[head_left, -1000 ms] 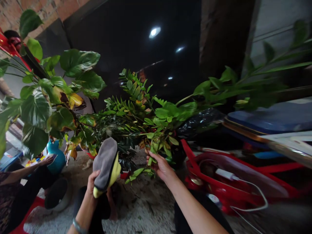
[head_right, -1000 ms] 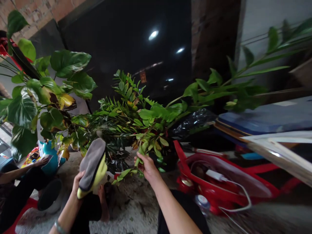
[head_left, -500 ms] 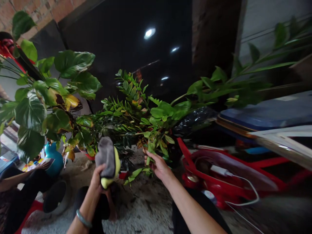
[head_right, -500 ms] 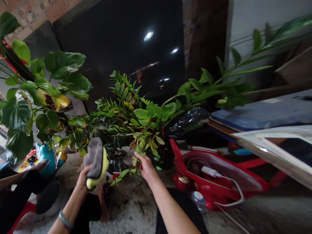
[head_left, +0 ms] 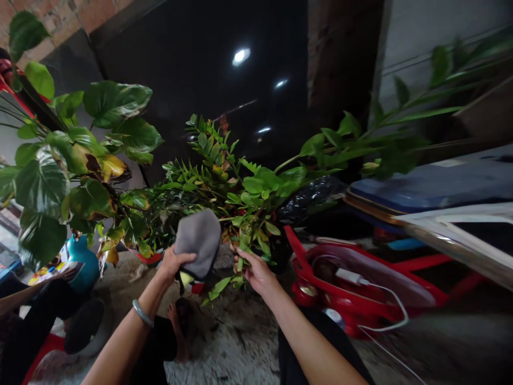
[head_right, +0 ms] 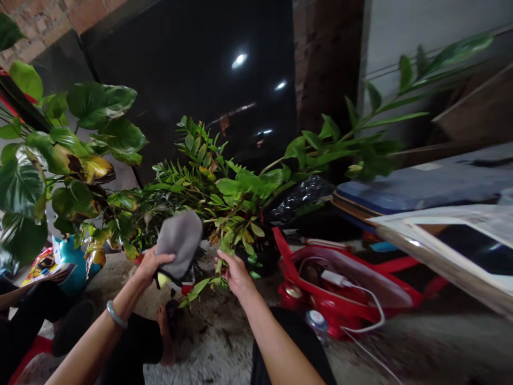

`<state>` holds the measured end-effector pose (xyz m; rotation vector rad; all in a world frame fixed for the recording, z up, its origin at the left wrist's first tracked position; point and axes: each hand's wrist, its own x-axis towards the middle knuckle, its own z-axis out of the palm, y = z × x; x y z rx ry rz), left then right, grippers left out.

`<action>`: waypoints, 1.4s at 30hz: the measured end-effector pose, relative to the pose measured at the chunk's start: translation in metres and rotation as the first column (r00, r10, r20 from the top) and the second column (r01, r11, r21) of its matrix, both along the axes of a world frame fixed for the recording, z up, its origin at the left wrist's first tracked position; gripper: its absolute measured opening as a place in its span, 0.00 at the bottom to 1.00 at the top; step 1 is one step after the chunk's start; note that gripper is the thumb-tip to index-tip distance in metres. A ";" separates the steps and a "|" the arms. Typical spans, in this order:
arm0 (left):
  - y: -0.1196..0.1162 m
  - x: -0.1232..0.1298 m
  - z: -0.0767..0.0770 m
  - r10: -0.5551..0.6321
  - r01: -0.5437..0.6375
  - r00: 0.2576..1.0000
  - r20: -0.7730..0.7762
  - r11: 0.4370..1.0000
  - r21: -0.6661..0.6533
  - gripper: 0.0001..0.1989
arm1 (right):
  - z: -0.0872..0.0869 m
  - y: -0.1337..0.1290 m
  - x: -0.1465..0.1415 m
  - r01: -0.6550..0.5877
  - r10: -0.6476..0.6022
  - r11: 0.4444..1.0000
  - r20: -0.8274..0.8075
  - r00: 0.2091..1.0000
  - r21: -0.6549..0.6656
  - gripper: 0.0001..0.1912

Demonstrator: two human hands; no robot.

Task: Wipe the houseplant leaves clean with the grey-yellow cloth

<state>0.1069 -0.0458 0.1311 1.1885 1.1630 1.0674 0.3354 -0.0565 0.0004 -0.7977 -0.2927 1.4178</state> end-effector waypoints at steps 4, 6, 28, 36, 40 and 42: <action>-0.010 -0.003 0.002 -0.142 0.142 0.990 0.006 0.989 -0.047 0.19 | -0.001 -0.001 0.002 -0.002 0.003 0.999 -0.013 1.000 0.041 0.14; -0.003 0.002 0.029 -0.156 0.151 0.983 0.097 0.987 0.049 0.24 | 0.000 -0.002 0.003 -0.010 0.010 0.998 -0.016 1.000 0.059 0.15; 0.036 0.037 0.041 -0.072 0.056 0.988 0.139 0.992 0.112 0.28 | 0.005 -0.005 -0.001 0.010 -0.011 0.999 0.031 0.999 0.048 0.14; -0.013 -0.020 0.010 -0.212 0.222 0.973 0.094 0.969 -0.109 0.23 | 0.003 -0.005 0.003 -0.013 0.012 1.000 0.024 1.000 0.026 0.13; -0.001 -0.022 0.040 -0.117 0.111 0.985 0.128 0.993 0.049 0.26 | 0.001 -0.002 -0.002 0.002 -0.001 1.000 0.029 1.000 -0.012 0.12; 0.010 -0.019 0.037 -0.047 0.044 0.999 0.027 0.995 0.089 0.25 | 0.002 -0.002 -0.006 -0.005 0.006 1.000 0.024 1.000 -0.029 0.13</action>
